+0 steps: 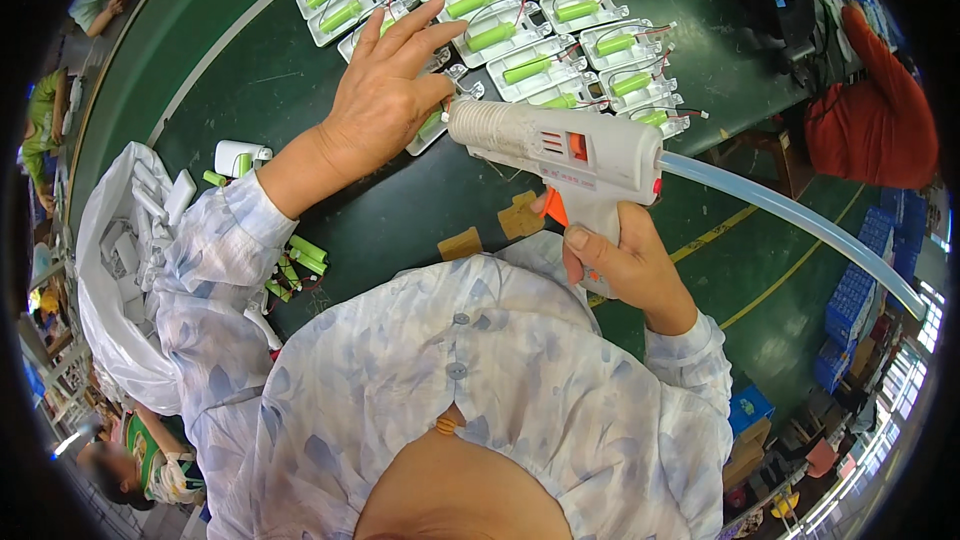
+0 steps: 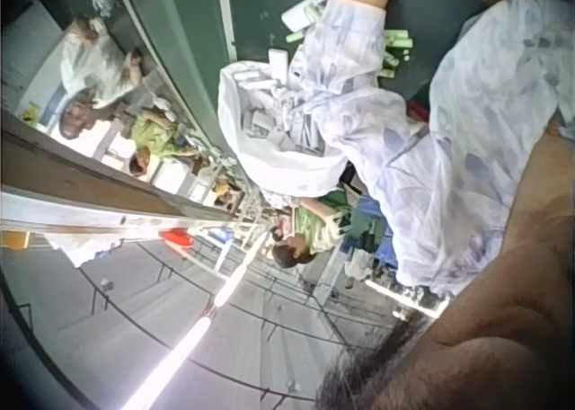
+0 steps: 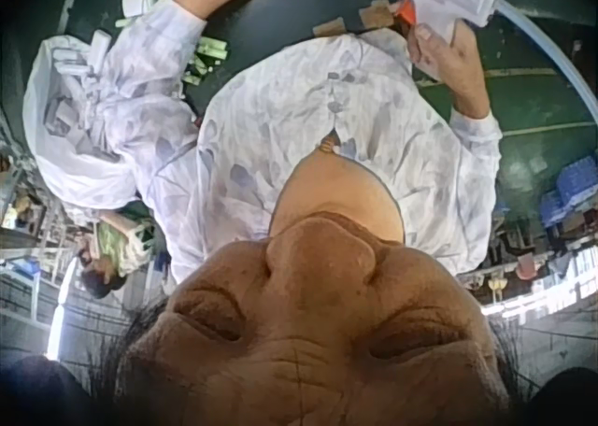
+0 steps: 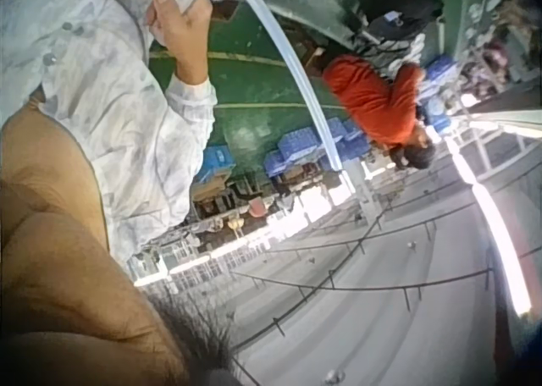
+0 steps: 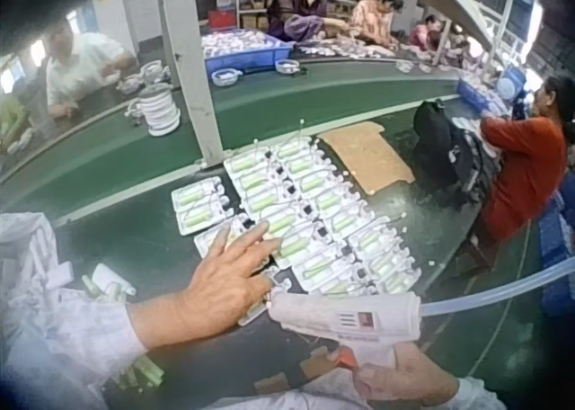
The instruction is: The person applies glue to rechargeable batteries with a glue gun, then mounts the batteries into plastic casings by hand on an assembly line.
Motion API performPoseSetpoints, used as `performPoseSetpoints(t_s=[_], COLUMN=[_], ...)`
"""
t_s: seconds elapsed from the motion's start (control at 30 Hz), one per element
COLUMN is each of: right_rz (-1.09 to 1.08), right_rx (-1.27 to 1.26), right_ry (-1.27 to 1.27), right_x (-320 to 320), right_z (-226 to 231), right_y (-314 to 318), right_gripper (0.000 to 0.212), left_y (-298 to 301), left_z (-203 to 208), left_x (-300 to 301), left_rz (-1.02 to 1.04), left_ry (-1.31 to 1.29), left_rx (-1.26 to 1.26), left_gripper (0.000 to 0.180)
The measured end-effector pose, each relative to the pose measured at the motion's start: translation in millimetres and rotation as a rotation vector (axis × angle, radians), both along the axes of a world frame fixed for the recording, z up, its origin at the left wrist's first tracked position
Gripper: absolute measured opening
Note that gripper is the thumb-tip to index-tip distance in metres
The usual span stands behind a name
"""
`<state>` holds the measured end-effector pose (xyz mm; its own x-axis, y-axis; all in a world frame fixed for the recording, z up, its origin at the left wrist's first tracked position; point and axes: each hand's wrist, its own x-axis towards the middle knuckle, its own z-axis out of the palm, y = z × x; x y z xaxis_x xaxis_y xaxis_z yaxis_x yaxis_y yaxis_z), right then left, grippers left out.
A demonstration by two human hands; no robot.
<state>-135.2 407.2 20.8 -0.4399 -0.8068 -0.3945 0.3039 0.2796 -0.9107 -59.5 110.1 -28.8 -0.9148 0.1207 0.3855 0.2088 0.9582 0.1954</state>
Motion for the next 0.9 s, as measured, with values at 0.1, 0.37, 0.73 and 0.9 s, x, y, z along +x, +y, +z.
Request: performPoseSetpoints(t_s=[0.1, 0.37, 0.73, 0.9], right_rz=[-0.019, 0.006, 0.040, 0.037], right_rx=[-0.007, 0.012, 0.030, 0.067], right_ry=[-0.015, 0.021, 0.027, 0.030], right_x=[0.0, -3.4, -2.7, -2.8], right_z=[-5.2, -8.0, -6.3, -5.9], right_y=[3.3, -1.5, -5.1, 2.2], right_gripper=[0.040, 0.045, 0.042, 0.039], left_y=[-1.0, -21.9, -30.8, -27.3], left_z=[5.5, 56.2, 46.9, 63.5], left_x=[0.9, 14.3, 27.0, 17.1], left_rz=[-0.003, 0.136, 0.156, 0.103], left_ry=[-0.007, 0.164, 0.138, 0.179], left_rx=[-0.014, 0.001, 0.032, 0.009], left_gripper=[0.008, 0.021, 0.025, 0.025])
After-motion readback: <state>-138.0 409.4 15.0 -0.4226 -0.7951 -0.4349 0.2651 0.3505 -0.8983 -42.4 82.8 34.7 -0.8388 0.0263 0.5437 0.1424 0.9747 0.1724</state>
